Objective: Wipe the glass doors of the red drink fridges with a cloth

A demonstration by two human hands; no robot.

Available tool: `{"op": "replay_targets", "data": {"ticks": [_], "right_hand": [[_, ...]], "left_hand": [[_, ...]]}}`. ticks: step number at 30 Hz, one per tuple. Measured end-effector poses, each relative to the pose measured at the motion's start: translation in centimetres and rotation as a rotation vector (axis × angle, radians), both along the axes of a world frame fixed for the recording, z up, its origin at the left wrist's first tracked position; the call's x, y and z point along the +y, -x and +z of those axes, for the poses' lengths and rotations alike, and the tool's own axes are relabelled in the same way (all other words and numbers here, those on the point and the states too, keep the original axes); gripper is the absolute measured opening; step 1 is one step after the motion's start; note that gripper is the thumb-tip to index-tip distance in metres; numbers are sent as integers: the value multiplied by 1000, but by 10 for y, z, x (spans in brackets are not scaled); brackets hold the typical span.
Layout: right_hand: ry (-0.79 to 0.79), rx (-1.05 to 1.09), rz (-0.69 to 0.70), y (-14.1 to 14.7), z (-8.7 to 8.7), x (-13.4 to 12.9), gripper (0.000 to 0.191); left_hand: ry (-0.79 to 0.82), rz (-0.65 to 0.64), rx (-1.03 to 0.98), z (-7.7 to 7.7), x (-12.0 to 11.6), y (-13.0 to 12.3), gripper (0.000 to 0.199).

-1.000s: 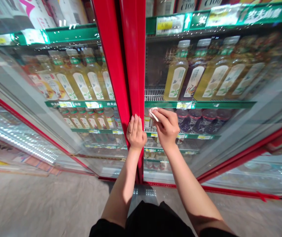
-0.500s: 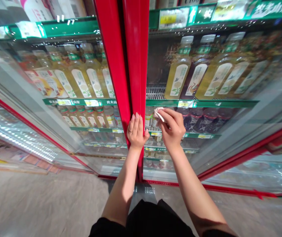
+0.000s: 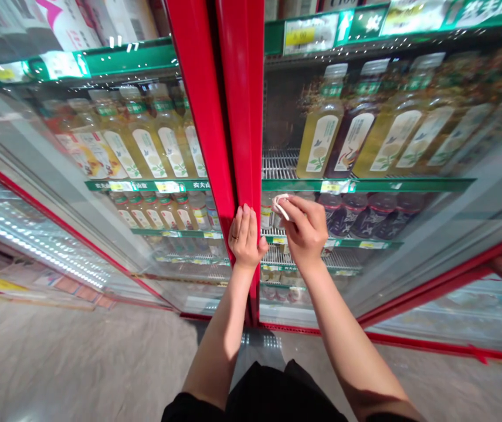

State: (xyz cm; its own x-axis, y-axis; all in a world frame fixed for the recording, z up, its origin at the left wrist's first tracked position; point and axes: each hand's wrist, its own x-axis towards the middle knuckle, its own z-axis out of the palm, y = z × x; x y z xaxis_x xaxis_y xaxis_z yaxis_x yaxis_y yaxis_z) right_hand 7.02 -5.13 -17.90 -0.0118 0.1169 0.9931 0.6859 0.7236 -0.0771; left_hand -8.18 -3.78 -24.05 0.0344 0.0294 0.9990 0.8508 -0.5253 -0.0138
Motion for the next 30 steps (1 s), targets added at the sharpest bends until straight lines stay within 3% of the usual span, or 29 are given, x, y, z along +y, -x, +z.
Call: {"op": "replay_targets", "data": {"ticks": [4,10,15,18,22,25,30], "right_hand": [[8,-53,52,8,7,4,56],[51,-154,52,-7,-20,-9,59],[4,-6,2,-10,-5,-2,60],[-11,-36,36,-5,-1,3,61],[50,-198,70,-12,-19,-5,61],[76,-177,-3,-26,-26,-11,58],[0,4,-97,-25,-6,-5,55]], "left_hand": [[9,12,-3,-2,0,1,63],[5,-57,-34,-4,1,0,59],[103,-59,-33,-14,2,4,60],[133,-7,-32,-16,2,4,61],[58,31,-31,-10,1,1,59],[24,22,-24,-4,0,-1,59],[22,-17,-37,-4,1,0,59]]}}
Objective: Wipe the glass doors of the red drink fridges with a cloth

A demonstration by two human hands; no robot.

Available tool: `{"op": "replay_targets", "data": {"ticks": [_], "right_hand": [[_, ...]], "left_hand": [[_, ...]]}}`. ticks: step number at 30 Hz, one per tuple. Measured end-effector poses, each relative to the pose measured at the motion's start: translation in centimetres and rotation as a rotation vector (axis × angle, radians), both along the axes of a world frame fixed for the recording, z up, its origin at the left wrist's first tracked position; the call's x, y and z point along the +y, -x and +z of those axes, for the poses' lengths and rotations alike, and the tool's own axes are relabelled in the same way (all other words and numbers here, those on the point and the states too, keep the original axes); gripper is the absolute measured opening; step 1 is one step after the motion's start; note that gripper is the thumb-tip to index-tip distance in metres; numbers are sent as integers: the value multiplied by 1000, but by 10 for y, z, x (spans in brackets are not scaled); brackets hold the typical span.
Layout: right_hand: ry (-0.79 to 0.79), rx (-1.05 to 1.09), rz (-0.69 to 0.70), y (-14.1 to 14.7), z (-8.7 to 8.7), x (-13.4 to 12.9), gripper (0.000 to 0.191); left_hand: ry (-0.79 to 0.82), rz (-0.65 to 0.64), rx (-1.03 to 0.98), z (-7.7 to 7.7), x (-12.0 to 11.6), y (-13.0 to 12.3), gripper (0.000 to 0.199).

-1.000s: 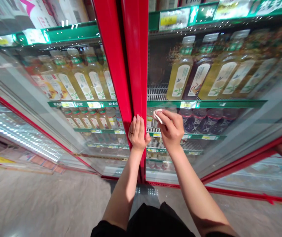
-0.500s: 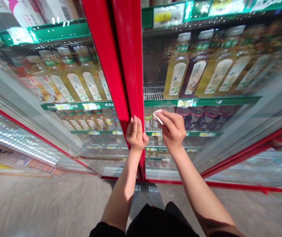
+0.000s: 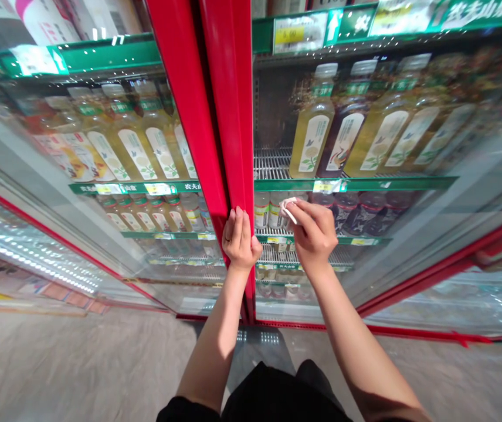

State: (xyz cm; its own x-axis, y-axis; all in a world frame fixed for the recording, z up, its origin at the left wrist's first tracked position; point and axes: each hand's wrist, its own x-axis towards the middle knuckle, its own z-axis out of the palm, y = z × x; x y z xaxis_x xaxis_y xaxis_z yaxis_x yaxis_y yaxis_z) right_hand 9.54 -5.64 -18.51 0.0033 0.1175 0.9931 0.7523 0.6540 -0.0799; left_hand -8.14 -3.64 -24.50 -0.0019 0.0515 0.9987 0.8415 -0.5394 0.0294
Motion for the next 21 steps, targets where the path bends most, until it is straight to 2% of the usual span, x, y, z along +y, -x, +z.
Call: {"op": "replay_targets", "data": {"ticks": [3,6,9,13,15,17,21], "right_hand": [[-3,5,37,9,4,1,58],[7,-87,69,5,-9,-5,58],[38,-107,30,-11,-19,-12,57],[1,21,-54,-21,-6,-10,56],[-22,31,-40,-18,3,-6,57],[-17,-9,1,-12,4,-2,57],[32,-132,47,-14,-15,-5,53]], "left_hand": [[25,10,-9,-3,1,1,59],[49,-3,-8,-6,1,3,59],[72,-23,-3,-7,0,3,58],[43,39,-11,-4,-2,1,60],[49,33,-27,-4,-3,1,60],[74,15,-38,-7,-2,2,61],[153,10,-44,-16,1,6,60]]}}
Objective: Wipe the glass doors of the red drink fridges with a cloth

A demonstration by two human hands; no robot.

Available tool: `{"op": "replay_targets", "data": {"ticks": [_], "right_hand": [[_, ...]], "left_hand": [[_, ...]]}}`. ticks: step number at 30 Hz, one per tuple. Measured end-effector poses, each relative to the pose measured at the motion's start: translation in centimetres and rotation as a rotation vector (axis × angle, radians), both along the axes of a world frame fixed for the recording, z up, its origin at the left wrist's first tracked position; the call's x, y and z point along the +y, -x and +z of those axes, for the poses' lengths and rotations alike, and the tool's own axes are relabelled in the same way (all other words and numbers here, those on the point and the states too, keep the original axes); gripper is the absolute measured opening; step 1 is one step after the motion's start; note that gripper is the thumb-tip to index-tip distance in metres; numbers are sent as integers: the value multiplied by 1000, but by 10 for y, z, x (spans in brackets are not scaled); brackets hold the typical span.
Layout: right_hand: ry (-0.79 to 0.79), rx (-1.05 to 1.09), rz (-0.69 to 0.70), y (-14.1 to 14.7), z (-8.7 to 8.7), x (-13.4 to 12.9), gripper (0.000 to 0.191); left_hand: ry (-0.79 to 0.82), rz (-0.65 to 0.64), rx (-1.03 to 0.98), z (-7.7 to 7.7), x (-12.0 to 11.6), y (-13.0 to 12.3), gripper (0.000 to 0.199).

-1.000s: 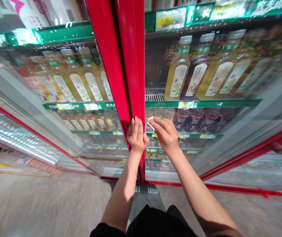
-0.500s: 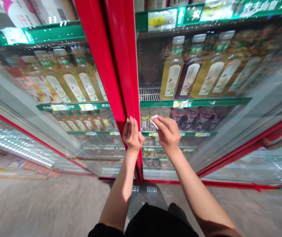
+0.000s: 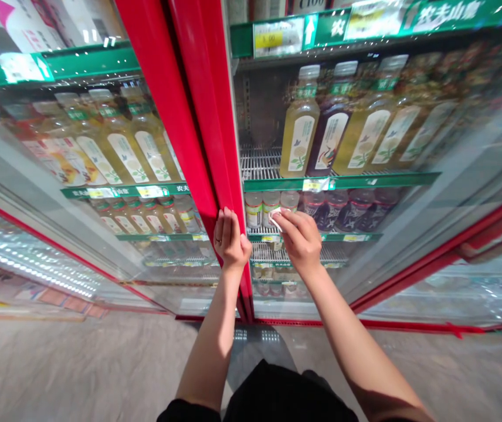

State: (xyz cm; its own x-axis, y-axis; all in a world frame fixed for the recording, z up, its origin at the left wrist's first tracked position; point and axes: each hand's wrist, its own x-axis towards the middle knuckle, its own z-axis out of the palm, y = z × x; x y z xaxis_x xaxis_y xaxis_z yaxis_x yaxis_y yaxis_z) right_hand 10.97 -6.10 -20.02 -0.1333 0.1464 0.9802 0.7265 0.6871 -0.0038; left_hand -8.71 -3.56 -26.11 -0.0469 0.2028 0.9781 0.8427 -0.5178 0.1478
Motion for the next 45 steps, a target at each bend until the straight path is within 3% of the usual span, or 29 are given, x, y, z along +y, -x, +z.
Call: {"op": "replay_targets", "data": {"ticks": [4,8,11,15,19,26,31,34,41,45], "right_hand": [[-20,23,-26,-15,-7,-4,55],[-86,171,-73,-14,14,3,55],[-71,179,-30,-5,22,9,58],[-10,25,61,-10,5,7,58],[9,-11,-16,-30,-7,-2,52],[-37,120,-58,-32,23,2,52],[44,-46,-9,-44,12,2,43],[26,-25,-32,-61,7,-4,47],[-92,153,-98,-70,35,0,55],[-78,23,-68,-76,26,0,56]], "left_hand": [[39,-34,-4,-1,1,0,58],[-60,15,30,9,-1,-3,56],[-112,70,65,14,-2,-3,56],[-88,119,83,14,-4,-2,56],[-13,111,59,9,-10,-5,55],[-57,54,223,5,-20,-41,54],[-34,-37,205,10,-20,-70,61],[-37,-76,225,11,-20,-79,65],[-17,-105,256,10,-16,-95,68],[5,-98,270,7,-12,-104,69]]}}
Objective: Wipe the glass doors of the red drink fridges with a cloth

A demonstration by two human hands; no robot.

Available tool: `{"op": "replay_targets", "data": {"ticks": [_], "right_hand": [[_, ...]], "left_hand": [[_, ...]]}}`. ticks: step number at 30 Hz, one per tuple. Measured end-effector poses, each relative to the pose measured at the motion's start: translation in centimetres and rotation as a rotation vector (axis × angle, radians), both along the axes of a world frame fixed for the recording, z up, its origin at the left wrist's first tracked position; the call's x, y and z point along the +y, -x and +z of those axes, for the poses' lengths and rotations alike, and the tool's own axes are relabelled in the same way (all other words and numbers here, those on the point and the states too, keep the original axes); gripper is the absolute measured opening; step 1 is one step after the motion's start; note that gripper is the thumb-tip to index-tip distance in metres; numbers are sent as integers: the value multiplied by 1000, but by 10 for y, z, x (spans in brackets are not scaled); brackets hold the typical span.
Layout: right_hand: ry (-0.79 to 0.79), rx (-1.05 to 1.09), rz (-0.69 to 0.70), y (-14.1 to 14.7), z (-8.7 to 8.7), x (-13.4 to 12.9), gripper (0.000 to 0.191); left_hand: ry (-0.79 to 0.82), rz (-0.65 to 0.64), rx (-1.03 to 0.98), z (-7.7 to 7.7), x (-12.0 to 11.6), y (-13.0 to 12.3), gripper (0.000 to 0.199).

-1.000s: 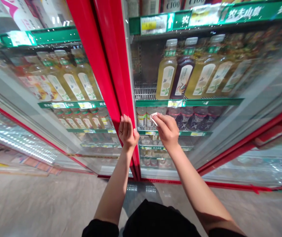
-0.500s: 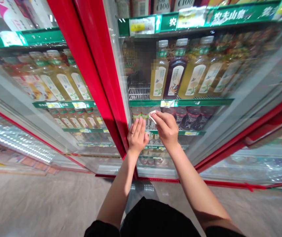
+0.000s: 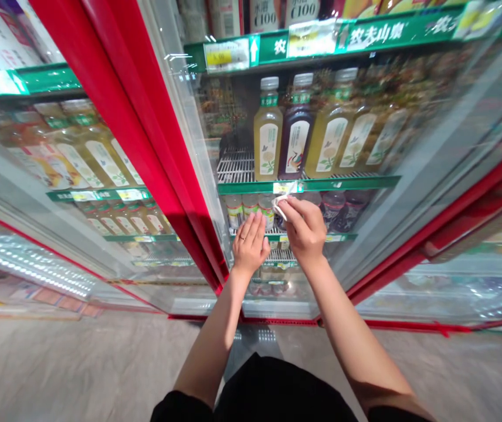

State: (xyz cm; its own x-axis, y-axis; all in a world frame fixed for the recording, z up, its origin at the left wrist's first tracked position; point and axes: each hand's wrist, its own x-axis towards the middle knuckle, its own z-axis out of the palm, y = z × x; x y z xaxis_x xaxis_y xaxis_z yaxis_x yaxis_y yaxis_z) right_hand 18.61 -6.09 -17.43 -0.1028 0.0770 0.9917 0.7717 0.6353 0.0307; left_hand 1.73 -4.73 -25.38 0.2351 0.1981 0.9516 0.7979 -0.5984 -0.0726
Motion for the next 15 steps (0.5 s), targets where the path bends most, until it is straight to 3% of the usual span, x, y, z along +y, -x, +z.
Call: {"op": "replay_targets", "data": {"ticks": [4,11,15], "right_hand": [[51,-63,2,-17,-15,-7,57],[10,177,-7,-11,12,-1,59],[57,86,30,-8,5,1,58]], "left_hand": [[-6,23,6,-5,5,-6,69],[-32,50,-29,-20,19,-10,69],[30,58,-19,-32,25,-8,66]]}}
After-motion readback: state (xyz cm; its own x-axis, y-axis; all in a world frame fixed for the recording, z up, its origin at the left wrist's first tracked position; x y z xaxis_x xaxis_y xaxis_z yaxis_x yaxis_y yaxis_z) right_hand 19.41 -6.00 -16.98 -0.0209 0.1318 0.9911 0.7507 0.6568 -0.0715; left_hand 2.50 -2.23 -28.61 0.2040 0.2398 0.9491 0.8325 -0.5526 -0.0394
